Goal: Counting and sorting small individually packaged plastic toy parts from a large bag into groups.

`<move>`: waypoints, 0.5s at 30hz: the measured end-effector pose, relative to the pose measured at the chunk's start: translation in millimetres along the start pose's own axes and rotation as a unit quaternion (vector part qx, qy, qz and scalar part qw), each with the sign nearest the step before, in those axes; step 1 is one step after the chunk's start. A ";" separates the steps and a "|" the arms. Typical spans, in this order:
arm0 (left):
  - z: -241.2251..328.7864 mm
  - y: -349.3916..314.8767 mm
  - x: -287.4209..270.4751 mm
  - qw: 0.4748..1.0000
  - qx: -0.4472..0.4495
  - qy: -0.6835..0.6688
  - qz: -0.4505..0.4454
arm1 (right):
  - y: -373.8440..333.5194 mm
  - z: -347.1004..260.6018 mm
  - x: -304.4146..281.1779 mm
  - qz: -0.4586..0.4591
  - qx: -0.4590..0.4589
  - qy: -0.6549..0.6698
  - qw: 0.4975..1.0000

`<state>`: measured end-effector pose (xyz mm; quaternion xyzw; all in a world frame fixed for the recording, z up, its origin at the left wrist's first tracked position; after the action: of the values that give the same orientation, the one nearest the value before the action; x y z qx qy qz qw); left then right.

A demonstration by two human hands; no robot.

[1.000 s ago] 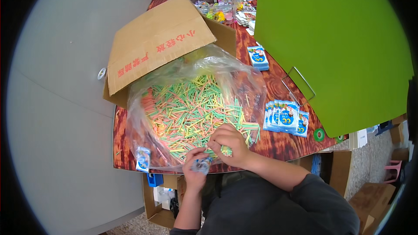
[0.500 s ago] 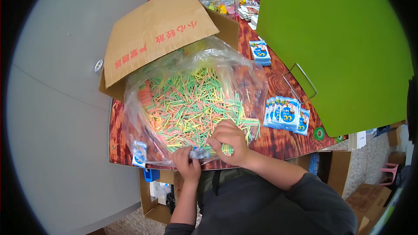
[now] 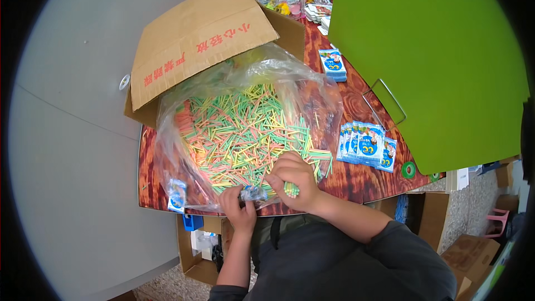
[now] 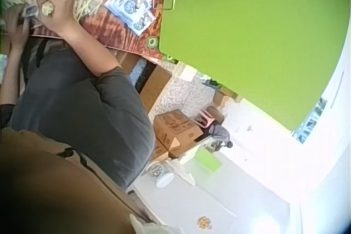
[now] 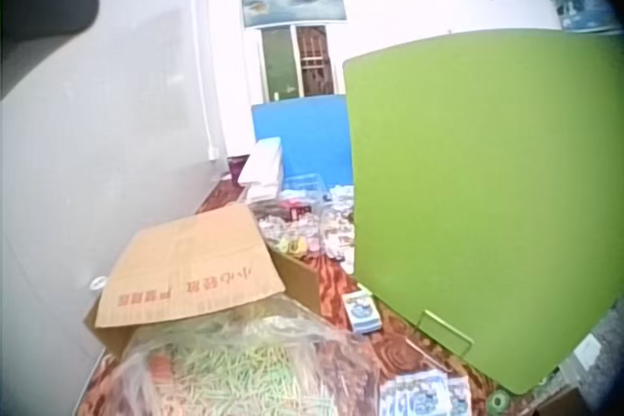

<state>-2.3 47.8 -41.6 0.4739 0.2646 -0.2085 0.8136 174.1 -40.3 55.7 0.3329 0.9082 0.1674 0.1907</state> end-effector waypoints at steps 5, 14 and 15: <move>0.3 0.2 -0.2 1.000 -0.004 -0.004 0.004 | -1.2 0.6 -0.5 0.000 0.007 -0.002 1.000; 0.2 -0.6 -0.5 1.000 0.004 -0.001 0.007 | -2.0 0.7 -0.8 0.002 0.008 -0.005 1.000; 0.4 -0.6 -0.7 1.000 0.006 -0.001 0.009 | -2.1 0.6 -0.7 0.001 0.009 -0.007 1.000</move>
<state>-3.1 47.3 -41.4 0.4808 0.2585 -0.2033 0.8128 173.7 -42.2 54.4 0.3364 0.9080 0.1573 0.1942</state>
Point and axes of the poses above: each hand's wrist, its own y-axis towards the middle knuckle, its own x-axis out of the palm, z = x × y, the point moved 7 cm from there along y, towards the middle knuckle, and after that the axes turned 15 degrees about x, right-handed, at the moved point
